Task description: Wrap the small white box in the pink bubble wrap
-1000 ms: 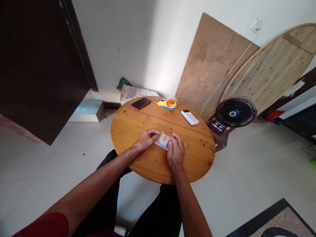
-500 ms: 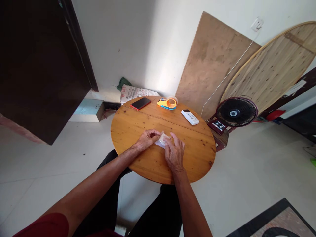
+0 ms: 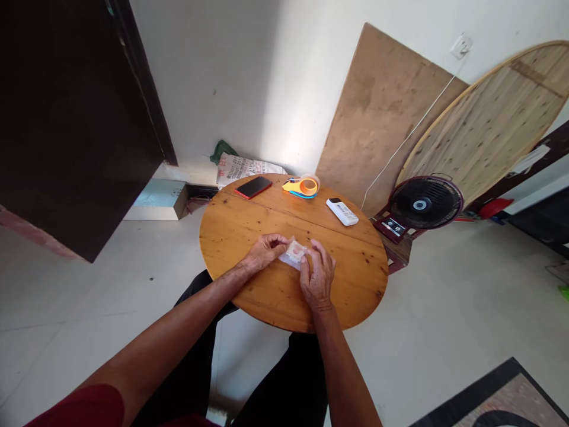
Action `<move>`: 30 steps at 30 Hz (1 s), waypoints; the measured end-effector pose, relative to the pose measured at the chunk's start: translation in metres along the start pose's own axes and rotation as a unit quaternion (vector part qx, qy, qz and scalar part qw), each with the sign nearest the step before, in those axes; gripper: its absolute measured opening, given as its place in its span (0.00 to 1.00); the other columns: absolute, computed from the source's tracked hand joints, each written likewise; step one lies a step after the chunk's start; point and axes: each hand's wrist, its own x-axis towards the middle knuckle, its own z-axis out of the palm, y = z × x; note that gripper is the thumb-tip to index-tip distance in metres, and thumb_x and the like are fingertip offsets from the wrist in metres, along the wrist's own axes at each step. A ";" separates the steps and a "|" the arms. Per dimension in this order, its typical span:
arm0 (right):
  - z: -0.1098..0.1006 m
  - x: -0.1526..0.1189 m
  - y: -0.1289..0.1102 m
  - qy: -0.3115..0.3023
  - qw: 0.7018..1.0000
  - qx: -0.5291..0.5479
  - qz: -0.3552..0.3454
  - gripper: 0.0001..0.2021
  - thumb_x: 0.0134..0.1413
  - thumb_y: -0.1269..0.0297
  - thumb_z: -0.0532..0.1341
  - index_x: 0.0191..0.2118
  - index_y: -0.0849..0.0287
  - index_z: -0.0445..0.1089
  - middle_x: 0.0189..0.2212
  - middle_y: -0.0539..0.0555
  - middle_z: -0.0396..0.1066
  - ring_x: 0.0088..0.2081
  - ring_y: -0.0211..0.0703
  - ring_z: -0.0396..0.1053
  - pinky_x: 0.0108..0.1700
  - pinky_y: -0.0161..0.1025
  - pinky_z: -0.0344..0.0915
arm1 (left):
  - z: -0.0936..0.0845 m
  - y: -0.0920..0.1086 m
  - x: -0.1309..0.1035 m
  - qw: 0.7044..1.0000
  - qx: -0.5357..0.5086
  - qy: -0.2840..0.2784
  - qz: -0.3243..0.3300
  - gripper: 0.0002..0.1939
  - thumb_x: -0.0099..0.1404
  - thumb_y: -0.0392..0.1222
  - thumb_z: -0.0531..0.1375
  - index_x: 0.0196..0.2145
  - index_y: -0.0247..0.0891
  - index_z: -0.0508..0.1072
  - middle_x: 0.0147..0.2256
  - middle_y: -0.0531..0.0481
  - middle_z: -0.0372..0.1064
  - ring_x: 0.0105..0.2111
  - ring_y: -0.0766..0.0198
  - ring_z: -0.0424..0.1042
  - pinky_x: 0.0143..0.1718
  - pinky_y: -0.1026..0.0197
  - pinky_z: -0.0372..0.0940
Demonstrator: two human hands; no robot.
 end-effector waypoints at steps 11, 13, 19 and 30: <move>0.004 0.003 0.005 -0.007 0.998 0.035 0.048 0.13 0.55 0.60 0.58 0.46 0.56 0.68 0.50 0.60 0.69 0.52 0.52 0.66 0.54 0.52 0.60 | -0.001 0.000 -0.001 1.000 0.019 -0.010 0.000 0.04 0.53 0.35 0.62 0.29 0.32 0.75 0.25 0.53 0.72 0.23 0.72 0.66 0.26 0.69 0.60; 0.004 0.002 0.008 -0.002 0.995 0.071 0.066 0.13 0.55 0.60 0.58 0.46 0.57 0.68 0.49 0.60 0.69 0.52 0.51 0.65 0.54 0.52 0.60 | -0.001 -0.002 0.000 1.000 0.023 -0.007 0.004 0.04 0.53 0.35 0.62 0.29 0.32 0.75 0.25 0.53 0.71 0.23 0.72 0.65 0.26 0.69 0.60; 0.003 0.005 0.011 -0.031 0.991 0.107 0.075 0.12 0.55 0.59 0.59 0.44 0.56 0.69 0.48 0.59 0.70 0.51 0.49 0.66 0.54 0.51 0.61 | -0.002 -0.007 0.002 1.000 0.028 -0.004 0.007 0.04 0.53 0.33 0.60 0.29 0.32 0.74 0.23 0.54 0.69 0.21 0.73 0.63 0.24 0.69 0.58; 0.000 0.025 0.006 -0.082 0.994 -0.065 -0.013 0.10 0.55 0.57 0.60 0.38 0.54 0.74 0.50 0.56 0.70 0.46 0.50 0.68 0.48 0.49 0.60 | -0.003 -0.011 0.002 0.995 0.092 -0.016 0.027 0.08 0.55 0.36 0.59 0.32 0.33 0.76 0.27 0.51 0.73 0.24 0.70 0.66 0.25 0.69 0.59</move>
